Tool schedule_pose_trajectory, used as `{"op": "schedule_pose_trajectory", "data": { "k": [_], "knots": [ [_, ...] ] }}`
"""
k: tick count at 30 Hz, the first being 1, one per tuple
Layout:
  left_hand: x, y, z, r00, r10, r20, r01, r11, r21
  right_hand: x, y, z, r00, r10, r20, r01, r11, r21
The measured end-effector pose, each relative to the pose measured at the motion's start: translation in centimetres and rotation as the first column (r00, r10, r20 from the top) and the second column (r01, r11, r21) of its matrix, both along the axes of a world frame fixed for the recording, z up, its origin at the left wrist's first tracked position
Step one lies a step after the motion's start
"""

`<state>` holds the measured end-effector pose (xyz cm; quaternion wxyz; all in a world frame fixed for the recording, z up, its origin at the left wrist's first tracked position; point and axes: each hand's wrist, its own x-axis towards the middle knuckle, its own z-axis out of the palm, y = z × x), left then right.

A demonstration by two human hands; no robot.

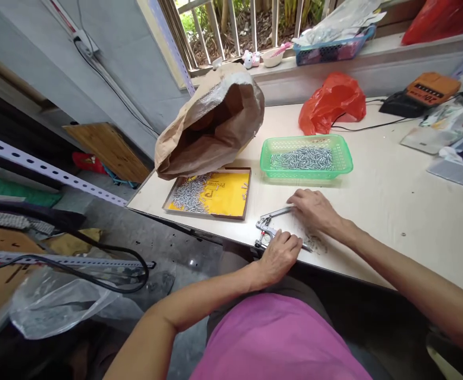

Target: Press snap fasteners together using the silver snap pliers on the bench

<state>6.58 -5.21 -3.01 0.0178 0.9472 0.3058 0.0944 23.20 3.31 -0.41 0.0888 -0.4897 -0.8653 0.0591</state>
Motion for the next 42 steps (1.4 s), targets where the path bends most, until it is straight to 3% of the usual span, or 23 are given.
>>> {"op": "schedule_pose_trajectory", "data": {
  "k": [2, 5, 7, 8, 10, 12, 13, 15, 17, 19, 20, 23, 25, 27, 29, 32, 36, 39, 40, 42],
  "knots": [
    [-0.5, -0.8, 0.2, 0.995, -0.055, 0.086, 0.055, 0.999, 0.004, -2.7, -0.7, 0.6, 0.983, 0.184, -0.018, -0.185, 0.983, -0.006],
    [-2.5, -2.1, 1.3, 0.951, -0.206, 0.230, 0.199, 0.978, 0.055, -6.4, -1.7, 0.3, 0.893, 0.450, -0.013, -0.450, 0.892, -0.035],
    [-4.9, -1.8, 2.3, 0.939, -0.196, 0.283, 0.171, 0.979, 0.109, -7.8, -2.1, -0.6, 0.849, 0.529, 0.017, -0.528, 0.849, -0.013],
    [-6.5, -1.2, 2.9, 0.949, -0.113, 0.295, 0.079, 0.989, 0.123, -8.2, -2.1, -1.2, 0.838, 0.546, 0.023, -0.546, 0.838, 0.010],
    [-10.1, 1.2, 4.1, 0.940, 0.176, 0.292, -0.216, 0.970, 0.113, -8.4, -2.2, -2.3, 0.820, 0.571, -0.020, -0.570, 0.820, 0.058],
    [-13.8, 4.4, 4.8, 0.818, 0.511, 0.263, -0.543, 0.837, 0.065, -8.1, -2.4, -3.0, 0.805, 0.575, -0.144, -0.569, 0.818, 0.081],
    [-15.5, 6.2, 4.9, 0.743, 0.622, 0.248, -0.648, 0.761, 0.031, -7.9, -2.6, -3.2, 0.794, 0.564, -0.228, -0.561, 0.823, 0.084],
    [-18.1, 9.4, 4.7, 0.641, 0.741, 0.198, -0.749, 0.661, -0.047, -7.3, -2.9, -3.2, 0.763, 0.501, -0.407, -0.515, 0.853, 0.084],
    [-19.3, 12.0, 4.2, 0.618, 0.773, 0.141, -0.768, 0.633, -0.102, -6.4, -2.3, -2.5, 0.743, 0.392, -0.543, -0.390, 0.912, 0.125],
    [-19.3, 14.0, 3.5, 0.632, 0.769, 0.098, -0.759, 0.639, -0.122, -5.2, -0.7, -1.1, 0.752, 0.253, -0.608, -0.157, 0.966, 0.208],
    [-19.0, 14.7, 3.1, 0.638, 0.766, 0.078, -0.756, 0.643, -0.123, -4.4, 0.5, 0.0, 0.769, 0.179, -0.613, -0.023, 0.967, 0.254],
    [-18.1, 16.5, 2.2, 0.621, 0.784, -0.006, -0.777, 0.614, -0.136, -1.8, 4.0, 3.7, 0.860, -0.047, -0.507, 0.275, 0.881, 0.385],
    [-17.8, 17.4, 1.6, 0.608, 0.793, -0.034, -0.788, 0.597, -0.149, -0.5, 5.0, 5.7, 0.896, -0.168, -0.411, 0.358, 0.822, 0.444],
    [-17.9, 18.1, 1.3, 0.619, 0.785, -0.018, -0.777, 0.609, -0.160, -0.2, 4.3, 6.6, 0.915, -0.184, -0.359, 0.341, 0.828, 0.446],
    [-18.1, 18.7, 1.4, 0.632, 0.775, 0.008, -0.763, 0.624, -0.167, -0.8, 2.1, 6.0, 0.935, -0.091, -0.343, 0.222, 0.904, 0.366],
    [-18.1, 19.1, 2.5, 0.637, 0.769, 0.058, -0.750, 0.636, -0.183, -2.5, -2.4, 3.2, 0.953, 0.019, -0.302, 0.014, 0.994, 0.106],
    [-15.9, 17.5, 4.7, 0.672, 0.733, 0.103, -0.700, 0.675, -0.234, -3.4, -6.7, -0.4, 0.988, 0.000, -0.157, -0.020, 0.992, -0.125],
    [-12.7, 13.9, 5.1, 0.728, 0.681, 0.077, -0.596, 0.684, -0.420, -2.8, -7.7, -1.5, 0.996, -0.041, -0.080, 0.027, 0.985, -0.171],
    [-11.6, 12.3, 4.8, 0.737, 0.670, 0.091, -0.513, 0.642, -0.570, -2.6, -7.7, -1.8, 0.996, -0.047, -0.073, 0.033, 0.984, -0.177],
    [-9.8, 9.2, 4.1, 0.735, 0.674, 0.078, -0.373, 0.498, -0.783, -2.2, -7.7, -2.1, 0.996, -0.046, -0.072, 0.031, 0.982, -0.186]
  ]
}}
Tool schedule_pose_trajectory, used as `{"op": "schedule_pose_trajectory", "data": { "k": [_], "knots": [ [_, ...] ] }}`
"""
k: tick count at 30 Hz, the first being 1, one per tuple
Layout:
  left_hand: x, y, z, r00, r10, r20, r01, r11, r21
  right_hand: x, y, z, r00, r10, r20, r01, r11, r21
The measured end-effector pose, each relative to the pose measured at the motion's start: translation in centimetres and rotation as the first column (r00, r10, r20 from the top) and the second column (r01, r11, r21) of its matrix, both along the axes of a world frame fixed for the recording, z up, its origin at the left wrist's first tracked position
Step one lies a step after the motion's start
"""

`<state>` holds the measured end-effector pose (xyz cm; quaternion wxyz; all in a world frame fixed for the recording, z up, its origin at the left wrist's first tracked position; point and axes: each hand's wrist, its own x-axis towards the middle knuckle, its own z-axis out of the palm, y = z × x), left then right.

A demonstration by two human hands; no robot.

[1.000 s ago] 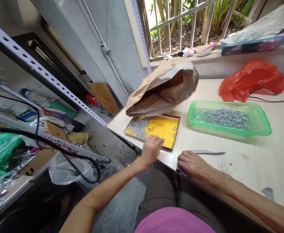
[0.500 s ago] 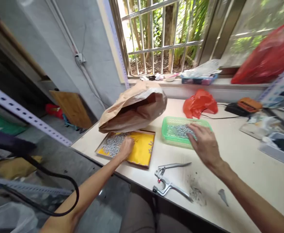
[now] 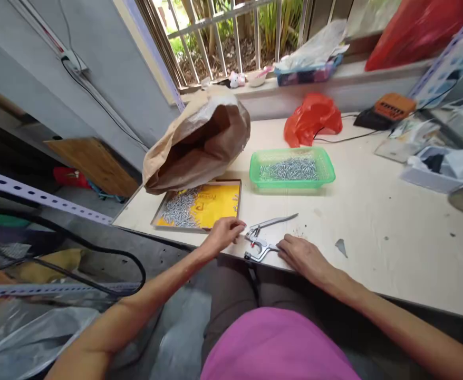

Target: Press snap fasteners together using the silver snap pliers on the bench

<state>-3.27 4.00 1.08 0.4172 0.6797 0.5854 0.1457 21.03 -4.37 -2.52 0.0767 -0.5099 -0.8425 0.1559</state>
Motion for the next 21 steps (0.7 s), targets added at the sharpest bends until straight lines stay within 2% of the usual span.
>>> {"op": "schedule_pose_trajectory", "data": {
  "k": [2, 5, 10, 14, 21],
  "knots": [
    [1.1, -2.5, -0.8, 0.995, 0.031, 0.091, -0.015, 0.986, -0.167, 0.2, 0.0, -0.1, 1.000, 0.004, 0.001, -0.004, 1.000, 0.001],
    [1.6, -4.5, -1.5, 0.989, 0.087, 0.119, -0.051, 0.960, -0.274, 0.2, -0.2, 0.0, 1.000, 0.002, 0.011, -0.002, 1.000, 0.010],
    [1.9, -4.8, -1.4, 0.967, 0.189, 0.170, -0.131, 0.944, -0.302, 0.0, -0.7, 0.3, 0.999, -0.029, 0.023, 0.028, 0.999, 0.031],
    [1.9, -4.9, -1.6, 0.960, 0.248, 0.128, -0.188, 0.913, -0.363, -0.1, -0.8, 0.3, 0.999, -0.038, 0.031, 0.037, 0.999, 0.039],
    [2.0, -5.0, -1.7, 0.979, 0.202, 0.040, -0.177, 0.926, -0.334, -0.1, -0.9, -0.1, 0.998, -0.056, 0.021, 0.055, 0.998, 0.038]
  ]
}}
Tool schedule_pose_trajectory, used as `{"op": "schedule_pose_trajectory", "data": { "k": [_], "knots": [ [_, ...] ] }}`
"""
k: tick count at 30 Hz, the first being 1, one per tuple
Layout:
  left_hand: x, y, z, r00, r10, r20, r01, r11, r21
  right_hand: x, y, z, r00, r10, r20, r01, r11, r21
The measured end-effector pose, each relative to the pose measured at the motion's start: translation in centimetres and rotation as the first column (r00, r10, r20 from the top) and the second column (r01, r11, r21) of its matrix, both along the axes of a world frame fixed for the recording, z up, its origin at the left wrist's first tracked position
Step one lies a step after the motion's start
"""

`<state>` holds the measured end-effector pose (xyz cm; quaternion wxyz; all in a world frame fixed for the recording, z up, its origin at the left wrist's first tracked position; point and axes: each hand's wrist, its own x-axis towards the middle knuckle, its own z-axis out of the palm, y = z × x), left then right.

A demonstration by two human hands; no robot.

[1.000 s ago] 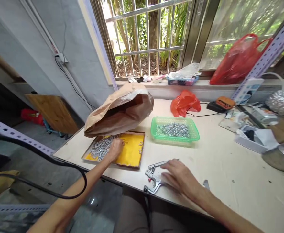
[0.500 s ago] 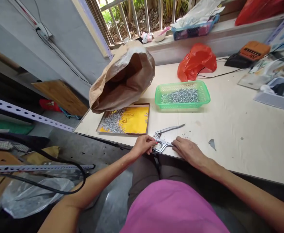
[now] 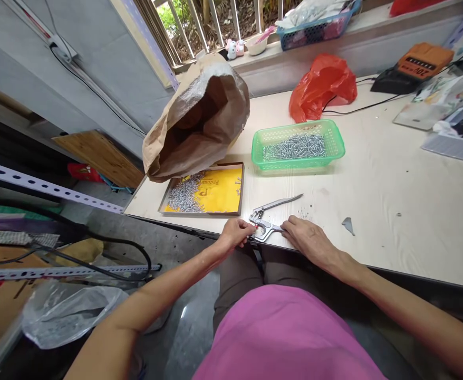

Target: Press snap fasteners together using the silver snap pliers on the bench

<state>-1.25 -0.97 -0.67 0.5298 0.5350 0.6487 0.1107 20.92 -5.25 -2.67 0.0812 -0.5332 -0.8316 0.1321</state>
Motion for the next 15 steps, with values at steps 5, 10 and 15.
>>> {"op": "schedule_pose_trajectory", "data": {
  "k": [5, 10, 15],
  "knots": [
    [0.2, 0.8, 0.0, 0.988, -0.101, -0.118, 0.099, 0.995, -0.016, 0.0, 0.0, 0.3, 1.000, 0.002, 0.002, -0.002, 1.000, -0.017],
    [0.3, 1.2, 0.0, 0.985, -0.121, -0.125, 0.118, 0.993, -0.028, 1.7, 2.0, 0.8, 0.999, 0.040, 0.016, -0.041, 0.995, 0.092],
    [0.6, 1.0, 0.5, 0.984, -0.101, -0.144, 0.094, 0.994, -0.051, 2.9, 4.6, 0.8, 0.988, 0.063, 0.140, -0.074, 0.995, 0.072]
  ]
}}
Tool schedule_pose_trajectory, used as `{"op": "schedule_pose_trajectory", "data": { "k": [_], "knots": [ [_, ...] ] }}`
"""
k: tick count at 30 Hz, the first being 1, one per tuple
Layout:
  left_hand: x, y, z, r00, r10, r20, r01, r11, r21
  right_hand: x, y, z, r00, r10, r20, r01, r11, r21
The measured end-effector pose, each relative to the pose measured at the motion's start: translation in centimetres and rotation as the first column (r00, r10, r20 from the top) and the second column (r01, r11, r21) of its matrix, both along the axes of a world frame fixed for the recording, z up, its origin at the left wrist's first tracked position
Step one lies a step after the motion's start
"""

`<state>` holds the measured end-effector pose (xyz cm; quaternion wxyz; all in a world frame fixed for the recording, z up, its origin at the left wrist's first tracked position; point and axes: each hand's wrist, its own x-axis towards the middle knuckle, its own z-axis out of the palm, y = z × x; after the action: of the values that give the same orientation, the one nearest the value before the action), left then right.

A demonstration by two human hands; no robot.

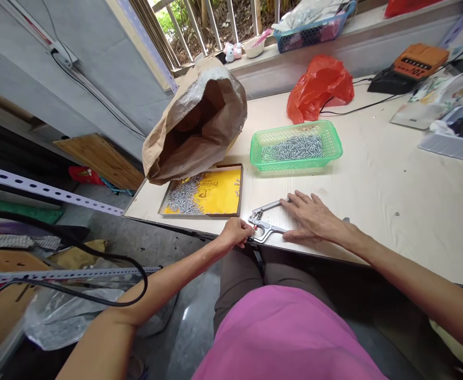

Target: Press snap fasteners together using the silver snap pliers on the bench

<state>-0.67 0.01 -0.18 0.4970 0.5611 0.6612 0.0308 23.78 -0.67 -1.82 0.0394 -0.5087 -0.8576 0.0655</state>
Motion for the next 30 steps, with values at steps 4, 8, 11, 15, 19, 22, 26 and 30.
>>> {"op": "schedule_pose_trajectory", "data": {
  "k": [4, 8, 11, 15, 19, 22, 26, 30],
  "knots": [
    [0.2, 0.0, 0.1, 0.999, 0.033, -0.024, -0.034, 0.999, -0.031, -0.4, 0.3, 0.5, 1.000, -0.010, 0.022, 0.011, 0.999, -0.032],
    [0.0, -0.2, 0.1, 0.999, 0.013, -0.048, -0.015, 0.999, -0.044, -0.7, -0.7, 1.0, 0.999, -0.015, 0.037, 0.016, 1.000, -0.019],
    [-0.1, -1.1, 0.4, 0.971, -0.112, -0.213, 0.140, 0.982, 0.125, -0.9, -1.4, 1.0, 1.000, -0.005, -0.010, 0.005, 1.000, 0.001],
    [1.2, -1.8, 0.5, 0.841, -0.268, -0.470, 0.517, 0.655, 0.551, -1.1, -2.1, 0.4, 0.995, 0.025, -0.093, -0.018, 0.997, 0.071],
    [3.5, 0.2, -0.3, 0.655, -0.543, -0.525, 0.738, 0.314, 0.597, -1.0, -2.5, -0.3, 0.993, -0.002, -0.118, 0.011, 0.997, 0.074],
    [4.6, 2.4, -0.3, 0.515, -0.678, -0.524, 0.825, 0.226, 0.518, -0.6, -2.7, -0.5, 0.993, -0.047, -0.112, 0.050, 0.998, 0.024],
    [5.1, 3.4, 0.1, 0.433, -0.716, -0.548, 0.875, 0.185, 0.448, -0.5, -2.8, -0.4, 0.995, -0.092, -0.038, 0.092, 0.996, 0.001],
    [5.3, 2.9, -0.2, 0.467, -0.681, -0.565, 0.862, 0.208, 0.462, -1.0, -2.7, -0.6, 0.999, -0.052, 0.007, 0.051, 0.998, 0.039]
  ]
}}
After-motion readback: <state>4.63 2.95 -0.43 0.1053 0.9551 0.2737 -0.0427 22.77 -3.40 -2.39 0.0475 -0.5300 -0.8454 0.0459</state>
